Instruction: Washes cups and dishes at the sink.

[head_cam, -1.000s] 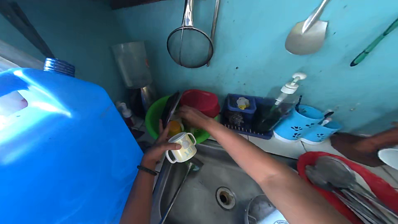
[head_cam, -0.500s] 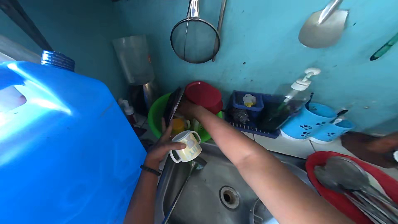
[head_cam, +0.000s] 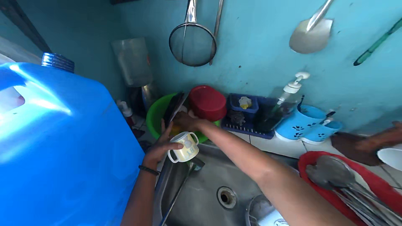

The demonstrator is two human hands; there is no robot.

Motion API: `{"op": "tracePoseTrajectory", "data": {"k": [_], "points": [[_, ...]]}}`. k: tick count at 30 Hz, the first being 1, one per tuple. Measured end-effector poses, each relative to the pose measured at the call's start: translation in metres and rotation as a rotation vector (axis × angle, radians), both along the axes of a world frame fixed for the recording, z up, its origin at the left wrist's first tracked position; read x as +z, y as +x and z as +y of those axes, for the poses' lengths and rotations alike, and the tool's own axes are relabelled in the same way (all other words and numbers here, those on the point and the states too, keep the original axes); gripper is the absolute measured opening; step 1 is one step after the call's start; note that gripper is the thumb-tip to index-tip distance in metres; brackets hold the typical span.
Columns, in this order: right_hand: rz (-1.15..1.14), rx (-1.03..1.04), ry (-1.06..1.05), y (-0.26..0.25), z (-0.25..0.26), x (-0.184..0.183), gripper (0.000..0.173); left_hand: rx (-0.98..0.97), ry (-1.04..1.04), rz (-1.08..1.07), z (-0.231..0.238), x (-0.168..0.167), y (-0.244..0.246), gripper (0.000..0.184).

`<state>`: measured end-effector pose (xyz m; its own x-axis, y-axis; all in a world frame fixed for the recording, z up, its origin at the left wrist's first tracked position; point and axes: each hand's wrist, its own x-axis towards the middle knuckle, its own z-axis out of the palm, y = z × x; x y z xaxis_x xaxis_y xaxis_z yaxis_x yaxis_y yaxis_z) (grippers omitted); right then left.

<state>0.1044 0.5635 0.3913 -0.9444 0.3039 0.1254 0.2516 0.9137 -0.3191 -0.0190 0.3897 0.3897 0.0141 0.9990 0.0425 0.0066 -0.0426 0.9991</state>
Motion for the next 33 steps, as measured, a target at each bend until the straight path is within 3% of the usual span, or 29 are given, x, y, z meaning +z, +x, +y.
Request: {"op": "tracePoseTrajectory", "data": {"k": [2, 10, 13, 15, 17, 21, 26, 28, 31, 33], "points": [[0.093, 0.023, 0.081, 0.003, 0.010, -0.016, 0.049, 0.012, -0.011, 0.001, 0.001, 0.001, 0.001, 0.133], [-0.119, -0.041, -0.009, 0.047, -0.007, 0.025, 0.067, 0.121, -0.021, 0.021, -0.005, 0.008, 0.013, 0.111], [0.119, -0.073, -0.357, 0.066, -0.025, 0.043, 0.078, 0.140, -0.022, 0.019, -0.004, 0.006, 0.014, 0.110], [0.244, -0.021, -0.624, 0.073, -0.035, 0.050, 0.069, 0.161, -0.021, 0.010, -0.003, 0.005, 0.015, 0.110], [0.190, 0.000, -0.722, 0.071, -0.048, 0.058, 0.056, 0.162, -0.024, 0.003, -0.004, 0.006, 0.015, 0.111], [-0.020, -0.040, -0.743, 0.059, -0.060, 0.064, 0.052, 0.166, -0.015, -0.019, -0.004, 0.003, 0.015, 0.112], [0.140, 0.052, -0.828, 0.063, -0.051, 0.055, 0.034, 0.171, 0.038, -0.022, -0.004, 0.000, 0.017, 0.101], [0.162, 0.079, -0.827, 0.067, -0.049, 0.055, 0.035, 0.156, 0.057, -0.061, -0.004, -0.002, 0.017, 0.100], [0.277, -0.007, -0.761, 0.078, -0.042, 0.063, 0.046, 0.181, 0.064, -0.127, -0.001, -0.002, 0.018, 0.102], [0.452, -0.163, -0.657, 0.084, -0.033, 0.060, 0.045, 0.227, 0.060, -0.227, 0.000, -0.001, 0.022, 0.097]]}}
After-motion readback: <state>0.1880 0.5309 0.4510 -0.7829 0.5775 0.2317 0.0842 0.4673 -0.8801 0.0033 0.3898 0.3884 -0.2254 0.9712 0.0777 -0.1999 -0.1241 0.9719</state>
